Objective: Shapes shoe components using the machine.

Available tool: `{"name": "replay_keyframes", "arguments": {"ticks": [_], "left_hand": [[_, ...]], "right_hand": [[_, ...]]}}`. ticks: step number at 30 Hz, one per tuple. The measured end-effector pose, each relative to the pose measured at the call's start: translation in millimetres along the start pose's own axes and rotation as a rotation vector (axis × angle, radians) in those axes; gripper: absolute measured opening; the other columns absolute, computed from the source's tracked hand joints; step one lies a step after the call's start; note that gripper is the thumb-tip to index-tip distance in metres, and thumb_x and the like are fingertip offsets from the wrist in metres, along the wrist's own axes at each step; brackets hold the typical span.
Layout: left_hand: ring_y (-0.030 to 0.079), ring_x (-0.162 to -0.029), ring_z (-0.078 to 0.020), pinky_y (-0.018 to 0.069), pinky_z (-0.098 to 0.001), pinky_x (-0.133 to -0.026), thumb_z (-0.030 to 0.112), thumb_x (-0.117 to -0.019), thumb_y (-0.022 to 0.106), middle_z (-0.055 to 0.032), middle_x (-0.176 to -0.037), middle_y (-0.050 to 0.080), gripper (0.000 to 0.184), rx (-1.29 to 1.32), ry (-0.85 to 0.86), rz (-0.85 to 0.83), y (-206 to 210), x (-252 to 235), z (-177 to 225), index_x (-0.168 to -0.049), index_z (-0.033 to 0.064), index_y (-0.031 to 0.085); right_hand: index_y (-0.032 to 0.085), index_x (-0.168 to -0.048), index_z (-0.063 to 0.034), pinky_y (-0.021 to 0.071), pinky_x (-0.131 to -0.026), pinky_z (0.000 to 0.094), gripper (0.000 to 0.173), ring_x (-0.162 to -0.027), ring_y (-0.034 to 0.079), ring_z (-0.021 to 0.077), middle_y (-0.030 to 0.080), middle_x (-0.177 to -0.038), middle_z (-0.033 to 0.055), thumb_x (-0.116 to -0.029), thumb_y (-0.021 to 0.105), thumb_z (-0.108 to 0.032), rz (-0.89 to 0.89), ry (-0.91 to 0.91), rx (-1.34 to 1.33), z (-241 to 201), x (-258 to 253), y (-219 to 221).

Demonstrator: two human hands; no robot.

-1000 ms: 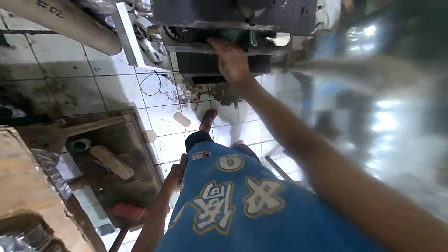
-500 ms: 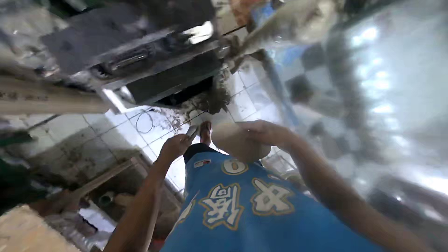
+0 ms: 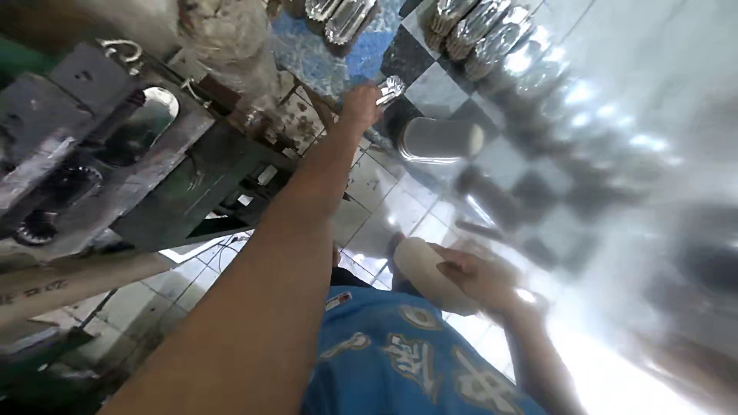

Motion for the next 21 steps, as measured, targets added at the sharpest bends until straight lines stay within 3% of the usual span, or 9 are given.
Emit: {"name": "replay_keyframes", "arguments": {"ticks": [3, 5, 6, 8, 11, 13, 15, 18, 21], "left_hand": [[0.035, -0.147, -0.0446, 0.0316, -0.0655, -0.117, 0.038, -0.0905, 0.075, -0.0219, -0.162, 0.036, 0.064, 0.162, 0.018, 0.046, -11.7, 27.6, 22.8, -0.145, 0.0103, 0.056], [0.041, -0.147, -0.0325, 0.0359, -0.0526, -0.120, 0.040, -0.0941, 0.071, -0.0168, -0.160, 0.040, 0.073, 0.395, 0.146, 0.051, -35.9, 102.8, 61.9, -0.154, 0.0086, 0.044], [0.048, -0.141, -0.0268, 0.0420, -0.0469, -0.116, 0.036, -0.0962, 0.069, -0.0142, -0.156, 0.046, 0.077, 0.537, 0.188, -0.050, -44.3, 156.4, 89.0, -0.159, 0.0096, 0.034], [0.063, -0.122, -0.0208, 0.0541, -0.0418, -0.101, 0.020, -0.0959, 0.067, -0.0109, -0.143, 0.058, 0.081, 0.745, 0.170, -0.304, -39.6, 267.2, 131.5, -0.163, 0.0174, 0.023], [0.068, -0.110, -0.0202, 0.0540, -0.0464, -0.100, 0.014, -0.1003, 0.064, -0.0114, -0.124, 0.070, 0.049, 0.801, -0.056, -0.302, -38.7, 378.5, 138.0, -0.148, 0.0114, 0.053], [0.071, -0.103, -0.0157, 0.0579, -0.0415, -0.095, 0.011, -0.0967, 0.069, -0.0091, -0.117, 0.073, 0.034, 0.894, -0.219, -0.111, -52.7, 413.2, 115.2, -0.130, 0.0054, 0.068], [0.071, -0.100, -0.0145, 0.0603, -0.0384, -0.090, 0.008, -0.0958, 0.069, -0.0085, -0.121, 0.072, 0.035, 0.953, -0.242, 0.074, -64.8, 433.2, 104.6, -0.131, 0.0056, 0.067], [0.069, -0.102, -0.0155, 0.0586, -0.0402, -0.089, 0.013, -0.1001, 0.058, -0.0079, -0.134, 0.066, 0.048, 0.838, -0.168, 0.102, -73.9, 447.1, 112.0, -0.148, 0.0157, 0.054], [0.064, -0.080, -0.0129, 0.0558, -0.0369, -0.075, 0.015, -0.1050, 0.052, -0.0064, -0.110, 0.071, 0.038, 0.922, -0.261, 0.058, -81.0, 471.1, 99.0, -0.142, 0.0193, 0.060]], "right_hand": [[0.051, -0.153, -0.0138, 0.0472, -0.111, 0.0354, 0.046, -0.129, 0.060, 0.0151, 0.060, -0.145, 0.0105, -0.1066, 0.046, -0.016, -0.093, -0.086, 0.064, -13.1, 8.4, -13.7], [0.048, -0.155, -0.0145, 0.0513, -0.102, 0.0381, 0.049, -0.114, 0.065, 0.0167, 0.066, -0.133, 0.0123, -0.1061, 0.048, -0.017, -0.158, -0.112, 0.128, -30.5, 7.4, -23.3], [0.042, -0.158, -0.0147, 0.0528, -0.090, 0.0387, 0.053, -0.096, 0.064, 0.0170, 0.068, -0.115, 0.0126, -0.1055, 0.049, -0.019, -0.182, -0.123, 0.133, -39.2, 4.0, -24.7], [0.019, -0.166, -0.0179, 0.0534, -0.085, 0.0360, 0.070, -0.086, 0.063, 0.0141, 0.068, -0.103, 0.0102, -0.1054, 0.054, -0.021, -0.238, -0.135, 0.097, -57.8, -2.2, -20.1], [0.017, -0.166, -0.0206, 0.0578, -0.089, 0.0383, 0.079, -0.093, 0.070, 0.0158, 0.072, -0.109, 0.0100, -0.1019, 0.064, -0.020, -0.202, -0.149, 0.019, -73.2, -0.1, -14.7], [0.049, -0.153, -0.0192, 0.0605, -0.081, 0.0399, 0.054, -0.087, 0.070, 0.0173, 0.073, -0.112, 0.0094, -0.1010, 0.064, -0.018, -0.129, -0.206, 0.014, -74.5, 4.4, -21.1], [0.066, -0.134, -0.0102, 0.0618, -0.070, 0.0295, 0.033, -0.077, 0.069, 0.0092, 0.073, -0.103, 0.0041, -0.1012, 0.062, -0.014, -0.065, -0.308, -0.017, -92.0, 3.7, -19.3], [0.039, -0.158, -0.0162, 0.0563, -0.069, 0.0316, 0.053, -0.073, 0.062, 0.0100, 0.068, -0.098, 0.0053, -0.1072, 0.052, -0.023, -0.060, -0.448, 0.212, -119.2, 1.0, 11.3], [0.066, -0.136, -0.0142, 0.0584, -0.085, 0.0440, 0.036, -0.089, 0.071, 0.0169, 0.075, -0.103, 0.0088, -0.1072, 0.051, -0.030, -0.157, -0.463, 0.417, -138.4, -5.7, 13.1]]}}
Point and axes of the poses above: each hand's wrist, its own x-axis away from the middle knuckle, its own y-axis out of the palm, z = x × y, the point moved 7 cm from there along -x, towards the middle knuckle
